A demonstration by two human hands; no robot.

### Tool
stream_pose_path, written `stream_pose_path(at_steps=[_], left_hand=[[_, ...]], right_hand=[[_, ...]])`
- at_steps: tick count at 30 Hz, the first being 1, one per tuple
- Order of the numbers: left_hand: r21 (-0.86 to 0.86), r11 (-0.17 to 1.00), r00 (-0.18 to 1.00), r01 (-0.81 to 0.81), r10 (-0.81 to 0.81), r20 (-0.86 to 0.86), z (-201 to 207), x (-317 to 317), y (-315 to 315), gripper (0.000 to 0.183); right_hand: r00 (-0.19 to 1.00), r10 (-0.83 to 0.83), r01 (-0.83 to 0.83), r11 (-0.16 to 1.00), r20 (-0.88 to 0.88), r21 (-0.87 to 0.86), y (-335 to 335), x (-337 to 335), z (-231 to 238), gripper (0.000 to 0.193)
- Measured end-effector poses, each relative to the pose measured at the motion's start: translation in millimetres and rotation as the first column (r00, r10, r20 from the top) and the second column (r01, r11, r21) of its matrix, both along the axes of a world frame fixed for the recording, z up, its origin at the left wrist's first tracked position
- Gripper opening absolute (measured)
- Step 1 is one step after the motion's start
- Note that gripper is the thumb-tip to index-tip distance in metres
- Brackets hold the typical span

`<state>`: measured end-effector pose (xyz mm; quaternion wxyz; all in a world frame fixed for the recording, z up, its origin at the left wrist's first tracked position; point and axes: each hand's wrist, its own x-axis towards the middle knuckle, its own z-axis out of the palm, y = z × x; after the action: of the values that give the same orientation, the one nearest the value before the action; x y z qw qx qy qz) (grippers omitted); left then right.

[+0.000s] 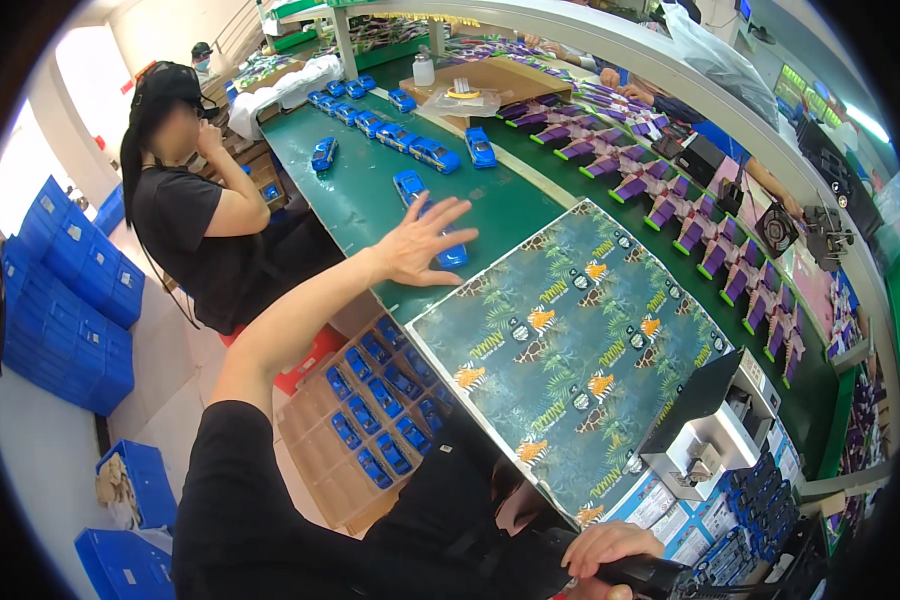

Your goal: The recorder is assembling small plastic toy cars by attaching the base to the body using an electric screwdriver at a factory workbench.

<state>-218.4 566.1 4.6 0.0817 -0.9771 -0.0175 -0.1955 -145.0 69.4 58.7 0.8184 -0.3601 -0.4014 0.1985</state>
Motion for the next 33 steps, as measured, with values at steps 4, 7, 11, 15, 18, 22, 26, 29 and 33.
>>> stream_pose_path(at_steps=[4,7,11,15,18,22,26,29,33], left_hand=[[-0.111,0.947,0.949,-0.301,0.309,0.062,-7,-7,25,0.112],[-0.256,0.866,0.893,-0.429,0.45,0.026,-11,4,31,0.113],[-0.324,0.804,0.843,-0.499,0.536,0.033,-12,23,21,0.109],[-0.316,0.817,0.849,-0.483,0.525,0.06,-16,21,23,0.109],[-0.281,0.833,0.842,-0.477,0.524,0.125,-21,21,25,0.11],[-0.36,0.766,0.783,-0.532,0.607,0.135,-26,50,1,0.115],[-0.382,0.753,0.785,-0.536,0.611,0.102,-22,57,-15,0.116],[-0.316,0.772,0.778,-0.552,0.613,0.137,-23,54,-14,0.113],[-0.241,0.794,0.784,-0.559,0.6,0.158,-30,48,-10,0.102]], right_hand=[[1.0,0.015,-0.015,1.0,-0.004,-0.01,3,0,1,0.048],[1.0,0.014,-0.014,1.0,-0.013,-0.025,5,-1,1,0.047],[1.0,0.0,-0.001,1.0,-0.016,-0.029,8,-4,2,0.047],[1.0,0.017,-0.017,1.0,-0.016,-0.012,5,-4,0,0.046],[1.0,0.011,-0.011,1.0,-0.003,-0.022,0,-1,0,0.046],[0.999,-0.023,0.022,0.999,-0.026,-0.026,-4,-2,-4,0.047],[0.999,-0.034,0.033,0.999,-0.028,-0.038,-7,0,-5,0.048],[0.999,-0.041,0.04,0.999,-0.031,-0.03,-10,2,-8,0.048],[0.995,-0.087,0.084,0.995,-0.054,-0.053,-9,2,-7,0.048]])
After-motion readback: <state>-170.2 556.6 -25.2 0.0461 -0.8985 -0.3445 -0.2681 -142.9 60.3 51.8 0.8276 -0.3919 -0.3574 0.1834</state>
